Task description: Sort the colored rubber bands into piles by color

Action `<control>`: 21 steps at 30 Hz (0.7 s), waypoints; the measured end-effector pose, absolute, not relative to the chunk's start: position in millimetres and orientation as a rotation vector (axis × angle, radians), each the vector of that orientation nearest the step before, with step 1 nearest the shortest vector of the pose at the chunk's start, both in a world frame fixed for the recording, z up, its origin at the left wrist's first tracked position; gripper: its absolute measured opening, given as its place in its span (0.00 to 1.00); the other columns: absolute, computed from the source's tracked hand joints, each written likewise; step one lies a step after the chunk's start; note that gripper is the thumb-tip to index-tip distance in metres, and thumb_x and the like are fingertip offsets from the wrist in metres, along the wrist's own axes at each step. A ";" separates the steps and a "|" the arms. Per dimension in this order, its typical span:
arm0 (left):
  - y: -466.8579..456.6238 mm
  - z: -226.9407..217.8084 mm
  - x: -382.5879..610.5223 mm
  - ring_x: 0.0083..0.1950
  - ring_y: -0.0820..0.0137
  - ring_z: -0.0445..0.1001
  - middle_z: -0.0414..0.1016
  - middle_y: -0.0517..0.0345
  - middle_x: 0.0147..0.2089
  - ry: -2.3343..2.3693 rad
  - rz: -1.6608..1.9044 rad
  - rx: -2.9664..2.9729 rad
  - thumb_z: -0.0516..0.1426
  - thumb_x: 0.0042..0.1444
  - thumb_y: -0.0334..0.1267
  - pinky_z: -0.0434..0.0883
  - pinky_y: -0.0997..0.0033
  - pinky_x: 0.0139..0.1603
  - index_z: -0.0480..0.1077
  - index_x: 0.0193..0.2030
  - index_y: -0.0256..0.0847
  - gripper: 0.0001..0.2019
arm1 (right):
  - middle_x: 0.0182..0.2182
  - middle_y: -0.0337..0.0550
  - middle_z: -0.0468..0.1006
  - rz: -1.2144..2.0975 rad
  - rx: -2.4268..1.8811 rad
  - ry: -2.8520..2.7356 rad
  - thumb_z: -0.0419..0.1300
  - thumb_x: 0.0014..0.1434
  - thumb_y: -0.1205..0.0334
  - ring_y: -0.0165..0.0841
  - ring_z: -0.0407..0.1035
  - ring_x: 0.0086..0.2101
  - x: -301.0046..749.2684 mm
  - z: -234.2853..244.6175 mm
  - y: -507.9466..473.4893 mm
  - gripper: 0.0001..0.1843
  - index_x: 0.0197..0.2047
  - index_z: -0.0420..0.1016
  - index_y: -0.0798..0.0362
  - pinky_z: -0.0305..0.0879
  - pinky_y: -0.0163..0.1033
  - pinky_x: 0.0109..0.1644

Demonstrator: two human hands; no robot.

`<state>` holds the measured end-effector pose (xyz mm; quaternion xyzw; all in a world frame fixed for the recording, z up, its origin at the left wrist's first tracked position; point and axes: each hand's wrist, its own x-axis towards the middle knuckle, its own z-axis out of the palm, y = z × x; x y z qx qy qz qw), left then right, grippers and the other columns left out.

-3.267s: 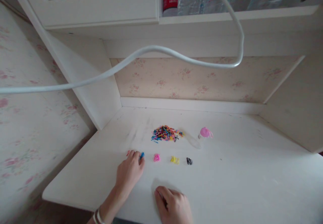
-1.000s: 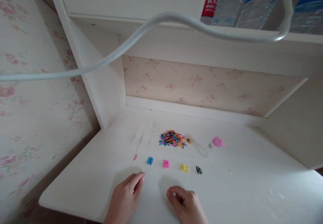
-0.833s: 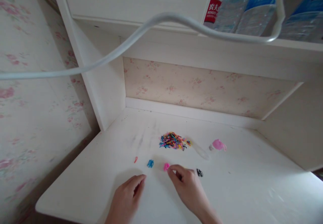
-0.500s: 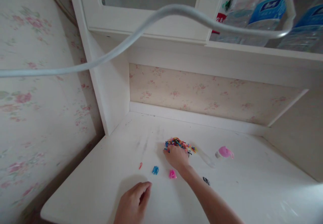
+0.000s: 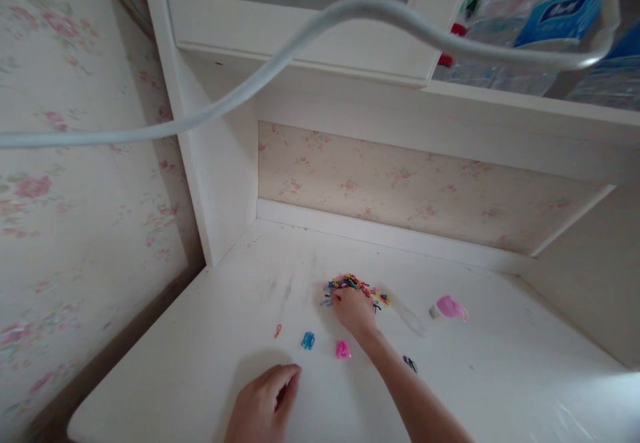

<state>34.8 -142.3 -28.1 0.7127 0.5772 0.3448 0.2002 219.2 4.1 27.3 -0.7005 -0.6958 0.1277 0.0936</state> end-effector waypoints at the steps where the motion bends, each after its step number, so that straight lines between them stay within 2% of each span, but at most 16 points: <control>1: -142.7 -27.9 34.9 0.36 0.74 0.78 0.80 0.60 0.38 1.619 0.953 1.990 0.49 0.62 0.40 0.72 0.83 0.38 0.74 0.42 0.48 0.12 | 0.30 0.48 0.80 0.418 -2.053 -2.044 0.50 0.57 0.63 0.36 0.74 0.34 224.0 28.8 5.1 0.16 0.31 0.80 0.52 0.62 0.36 0.38; 5: -144.0 -27.4 35.2 0.37 0.74 0.78 0.80 0.60 0.38 1.626 0.944 1.981 0.49 0.62 0.40 0.72 0.82 0.40 0.74 0.42 0.48 0.12 | 0.23 0.42 0.77 0.597 -1.934 -1.907 0.52 0.57 0.61 0.31 0.71 0.29 241.9 32.1 8.7 0.15 0.26 0.79 0.52 0.59 0.32 0.33; 7: -144.3 -27.0 35.2 0.37 0.74 0.78 0.80 0.61 0.38 1.626 0.936 1.971 0.49 0.62 0.40 0.72 0.82 0.39 0.74 0.42 0.48 0.12 | 0.20 0.39 0.74 0.720 -1.868 -1.804 0.54 0.56 0.59 0.29 0.68 0.25 248.1 32.9 8.9 0.14 0.28 0.79 0.53 0.56 0.31 0.29; 10: -144.3 -25.9 35.2 0.36 0.74 0.77 0.79 0.60 0.38 1.618 0.915 1.972 0.49 0.62 0.40 0.72 0.81 0.39 0.74 0.42 0.48 0.12 | 0.17 0.35 0.68 0.927 -1.755 -1.624 0.52 0.57 0.54 0.24 0.59 0.17 253.5 36.1 6.4 0.17 0.34 0.77 0.55 0.51 0.30 0.21; 12: -144.2 -24.9 35.4 0.36 0.73 0.77 0.79 0.60 0.37 1.610 0.910 1.977 0.49 0.62 0.40 0.72 0.80 0.38 0.74 0.42 0.47 0.12 | 0.15 0.31 0.61 1.049 -1.669 -1.520 0.51 0.58 0.50 0.22 0.50 0.14 255.1 39.8 2.7 0.20 0.34 0.75 0.57 0.46 0.30 0.17; 16: -144.5 -21.7 36.5 0.35 0.74 0.77 0.79 0.60 0.37 1.600 0.921 1.960 0.49 0.62 0.39 0.71 0.80 0.38 0.74 0.43 0.48 0.12 | 0.15 0.27 0.52 1.214 -1.525 -1.388 0.52 0.56 0.46 0.22 0.42 0.14 251.2 44.8 -10.5 0.21 0.36 0.73 0.56 0.41 0.30 0.15; 19: -144.8 -19.0 37.3 0.35 0.74 0.77 0.79 0.60 0.37 1.606 0.919 1.943 0.49 0.62 0.39 0.71 0.80 0.37 0.74 0.44 0.48 0.12 | 0.14 0.26 0.49 1.312 -1.444 -1.323 0.58 0.52 0.46 0.22 0.41 0.15 240.3 41.1 -24.9 0.22 0.39 0.74 0.57 0.38 0.30 0.17; 21: -144.9 -18.1 37.4 0.34 0.74 0.76 0.79 0.60 0.36 1.603 0.907 1.947 0.49 0.62 0.39 0.71 0.79 0.37 0.74 0.44 0.48 0.13 | 0.14 0.27 0.50 1.314 -1.399 -1.370 0.59 0.52 0.46 0.22 0.43 0.16 230.4 36.3 -34.8 0.21 0.37 0.76 0.56 0.38 0.30 0.18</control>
